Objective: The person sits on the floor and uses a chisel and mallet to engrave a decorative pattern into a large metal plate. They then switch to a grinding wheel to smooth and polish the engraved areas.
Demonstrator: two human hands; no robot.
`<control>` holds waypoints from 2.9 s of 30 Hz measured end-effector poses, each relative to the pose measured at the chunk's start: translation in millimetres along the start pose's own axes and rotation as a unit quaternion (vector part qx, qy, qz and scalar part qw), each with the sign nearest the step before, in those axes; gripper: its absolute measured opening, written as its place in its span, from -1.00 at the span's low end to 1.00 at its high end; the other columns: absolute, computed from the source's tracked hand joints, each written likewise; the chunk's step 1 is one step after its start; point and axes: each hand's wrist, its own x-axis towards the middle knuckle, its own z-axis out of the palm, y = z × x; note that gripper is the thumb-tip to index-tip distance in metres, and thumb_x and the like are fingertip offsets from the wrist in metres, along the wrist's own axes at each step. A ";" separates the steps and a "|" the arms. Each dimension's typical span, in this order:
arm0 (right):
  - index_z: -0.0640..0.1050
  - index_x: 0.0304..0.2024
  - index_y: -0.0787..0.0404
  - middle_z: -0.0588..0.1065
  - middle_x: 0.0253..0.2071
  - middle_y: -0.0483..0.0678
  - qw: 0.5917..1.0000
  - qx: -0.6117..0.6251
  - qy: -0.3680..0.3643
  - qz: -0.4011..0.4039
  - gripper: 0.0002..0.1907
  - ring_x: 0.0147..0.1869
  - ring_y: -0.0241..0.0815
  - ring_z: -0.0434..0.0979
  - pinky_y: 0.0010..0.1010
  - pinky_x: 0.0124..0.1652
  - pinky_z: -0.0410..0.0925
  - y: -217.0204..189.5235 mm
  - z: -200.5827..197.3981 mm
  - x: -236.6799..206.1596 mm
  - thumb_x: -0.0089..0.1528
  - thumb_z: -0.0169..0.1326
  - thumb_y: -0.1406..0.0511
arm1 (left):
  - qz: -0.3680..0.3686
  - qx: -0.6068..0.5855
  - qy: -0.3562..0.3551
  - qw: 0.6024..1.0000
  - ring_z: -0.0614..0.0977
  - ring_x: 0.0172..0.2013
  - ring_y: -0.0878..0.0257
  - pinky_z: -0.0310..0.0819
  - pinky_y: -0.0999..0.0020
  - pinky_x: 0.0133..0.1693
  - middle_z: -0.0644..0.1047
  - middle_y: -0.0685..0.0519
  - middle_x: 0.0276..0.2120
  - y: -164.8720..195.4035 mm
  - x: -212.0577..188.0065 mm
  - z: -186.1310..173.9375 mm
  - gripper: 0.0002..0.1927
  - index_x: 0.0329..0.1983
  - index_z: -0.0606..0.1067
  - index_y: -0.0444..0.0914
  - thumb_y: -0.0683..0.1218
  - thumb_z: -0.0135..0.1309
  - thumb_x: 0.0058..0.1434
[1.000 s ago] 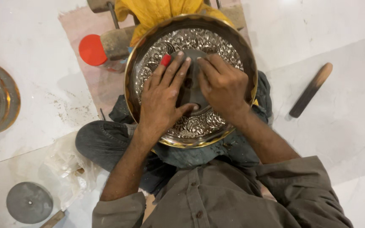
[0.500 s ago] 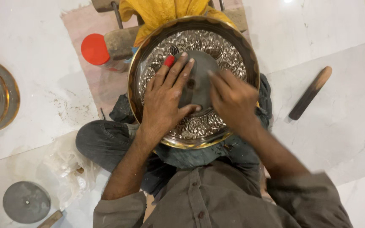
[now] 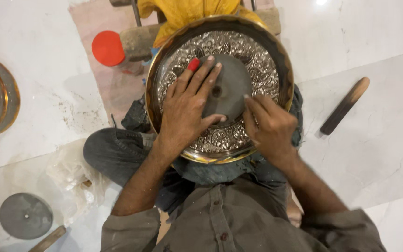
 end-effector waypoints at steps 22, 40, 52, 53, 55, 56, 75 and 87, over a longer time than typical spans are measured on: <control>0.65 -0.04 0.29 0.57 -0.12 -0.03 1.000 0.008 -0.002 -0.012 -0.78 -0.24 -0.18 0.63 -0.40 -0.30 0.46 4.0 5.8 -8.4 0.25 0.22 0.43 | 0.007 0.004 -0.004 1.000 0.20 0.44 0.04 0.16 -0.01 0.34 0.14 0.13 0.49 -0.8 0.0 0.3 0.22 0.52 0.17 -0.07 0.24 0.48 -0.21; 0.64 -0.02 0.25 0.58 -0.08 -0.04 0.999 0.005 0.009 -0.035 -0.78 -0.17 -0.12 0.65 -0.35 -0.24 0.46 4.8 14.3 4.7 0.27 0.25 0.42 | 0.011 0.005 0.009 1.000 0.21 0.45 0.01 0.16 -0.02 0.34 0.13 0.14 0.49 -0.4 -0.2 3.6 0.24 0.51 0.15 -0.06 0.24 0.47 -0.25; 0.66 -0.07 0.26 0.58 -0.12 -0.05 1.000 0.000 0.018 -0.025 -0.82 -0.25 -0.13 0.62 -0.35 -0.29 0.44 0.1 9.6 5.4 0.26 0.25 0.42 | 0.012 0.004 0.008 1.000 0.21 0.44 0.03 0.17 0.00 0.34 0.15 0.13 0.49 -1.3 0.4 2.5 0.24 0.52 0.16 -0.07 0.22 0.48 -0.25; 0.66 -0.07 0.27 0.58 -0.12 -0.05 1.000 -0.008 0.014 -0.019 -0.81 -0.25 -0.13 0.62 -0.35 -0.29 0.44 -1.2 5.1 1.2 0.25 0.25 0.42 | 0.016 0.003 0.011 1.000 0.21 0.44 0.03 0.17 -0.01 0.34 0.15 0.13 0.49 -1.5 1.1 2.8 0.24 0.52 0.16 -0.08 0.22 0.49 -0.25; 0.66 -0.07 0.28 0.57 -0.12 -0.04 1.000 -0.013 0.001 -0.003 -0.80 -0.25 -0.14 0.63 -0.36 -0.30 0.44 -3.4 -1.1 -4.4 0.24 0.24 0.42 | 0.016 0.004 0.010 1.000 0.21 0.44 0.02 0.17 -0.01 0.33 0.15 0.12 0.50 -2.7 -0.3 2.8 0.23 0.52 0.17 -0.09 0.22 0.49 -0.23; 0.67 -0.06 0.28 0.57 -0.13 -0.04 1.000 -0.011 -0.003 -0.004 -0.80 -0.26 -0.14 0.63 -0.36 -0.32 0.43 -3.3 -0.4 -2.8 0.24 0.24 0.43 | 0.014 0.005 0.015 1.000 0.21 0.45 0.03 0.17 0.00 0.34 0.15 0.13 0.50 -3.1 -0.7 3.2 0.23 0.52 0.17 -0.08 0.21 0.49 -0.22; 0.67 -0.05 0.28 0.60 -0.13 -0.04 1.000 -0.002 0.003 -0.015 -0.80 -0.34 -0.20 0.59 -0.39 -0.38 0.40 21.4 29.6 -8.7 0.26 0.27 0.44 | 0.004 0.010 -0.003 1.000 0.19 0.44 0.02 0.15 -0.02 0.34 0.12 0.14 0.50 0.7 -2.7 2.9 0.25 0.52 0.14 -0.06 0.26 0.47 -0.24; 0.67 -0.03 0.28 0.58 -0.17 -0.05 1.000 -0.016 -0.003 -0.003 -0.77 -0.34 -0.16 0.59 -0.36 -0.37 0.40 11.3 11.4 -11.7 0.25 0.26 0.42 | 0.003 0.008 -0.005 1.000 0.21 0.44 0.01 0.15 -0.02 0.34 0.13 0.14 0.50 -0.2 -0.2 3.0 0.24 0.52 0.16 -0.07 0.24 0.47 -0.25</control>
